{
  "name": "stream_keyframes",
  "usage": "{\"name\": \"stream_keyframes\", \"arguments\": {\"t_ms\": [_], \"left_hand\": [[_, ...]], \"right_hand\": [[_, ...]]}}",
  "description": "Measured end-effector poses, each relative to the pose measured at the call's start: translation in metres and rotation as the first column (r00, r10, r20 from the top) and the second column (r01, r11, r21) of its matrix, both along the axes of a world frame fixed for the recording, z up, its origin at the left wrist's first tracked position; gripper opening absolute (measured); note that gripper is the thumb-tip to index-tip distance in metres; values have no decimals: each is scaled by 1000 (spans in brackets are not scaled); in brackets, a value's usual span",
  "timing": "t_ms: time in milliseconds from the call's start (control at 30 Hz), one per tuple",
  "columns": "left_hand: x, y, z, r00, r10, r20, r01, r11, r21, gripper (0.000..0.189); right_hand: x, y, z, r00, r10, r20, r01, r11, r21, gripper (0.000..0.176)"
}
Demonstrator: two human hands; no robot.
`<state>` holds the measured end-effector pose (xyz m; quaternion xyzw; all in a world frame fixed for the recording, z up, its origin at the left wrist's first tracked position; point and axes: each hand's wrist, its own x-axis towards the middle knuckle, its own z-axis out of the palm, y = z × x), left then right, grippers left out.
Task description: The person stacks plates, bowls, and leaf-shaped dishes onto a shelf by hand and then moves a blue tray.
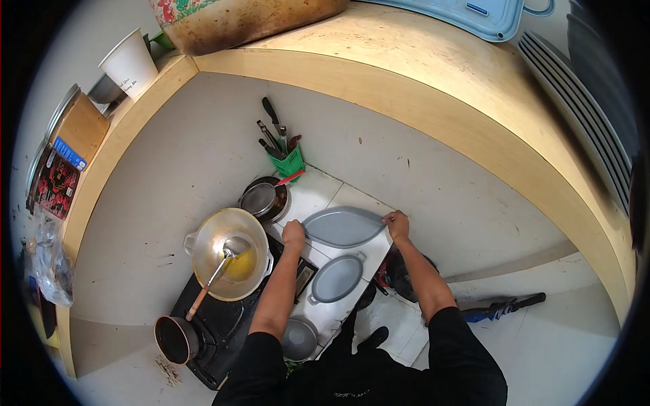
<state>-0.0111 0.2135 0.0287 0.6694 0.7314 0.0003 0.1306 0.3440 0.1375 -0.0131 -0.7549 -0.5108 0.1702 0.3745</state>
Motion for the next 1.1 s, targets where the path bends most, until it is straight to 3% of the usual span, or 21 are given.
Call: {"name": "stream_keyframes", "arguments": {"t_ms": [267, 333, 400, 467, 533, 600, 667, 700, 733, 800, 1000, 1100], "left_hand": [[-4, -1, 1, 997, -64, -48, 65, 998, 23, 21], [-3, -6, 3, 998, -58, -2, 57, 986, 154, 16], [-4, -5, 8, 998, -64, 10, 62, 985, 162, 16], [-7, -6, 14, 997, -71, 23, 66, 983, 168, 18], [-8, -15, 39, 964, -121, 237, 82, 982, 170, 18], [-1, -31, 69, 959, -168, 229, 115, 967, 228, 17], [8, -48, 99, 951, -218, 221, 149, 945, 293, 16], [12, -57, 110, 917, -310, 251, 209, 910, 359, 15], [18, -65, 122, 874, -403, 273, 265, 865, 426, 14], [32, -85, 151, 816, -479, 324, 313, 837, 449, 14], [71, -133, 195, 602, -646, 469, 472, 762, 444, 15], [92, -156, 224, 428, -753, 499, 574, 654, 493, 14]], "right_hand": [[-1, -2, 9, 997, 8, -81, -1, 996, 91, 11], [0, -1, 12, 997, 11, -75, -2, 994, 112, 11], [3, 0, 17, 998, 15, -66, -6, 991, 136, 10], [7, 0, 25, 997, 44, -64, -24, 960, 278, 9], [17, 0, 29, 994, 52, -91, -20, 946, 324, 9], [23, -11, 32, 991, 62, -122, -13, 931, 365, 9], [33, -26, 47, 951, 61, -303, 87, 888, 451, 13], [39, -40, 55, 897, 71, -436, 122, 909, 399, 15], [45, -55, 64, 898, 64, -435, 130, 906, 402, 15], [58, -87, 83, 799, 8, -602, 223, 925, 307, 17], [96, -186, 140, 793, -103, -601, 338, 894, 293, 20], [121, -239, 168, 819, -163, -549, 385, 867, 316, 19]]}}
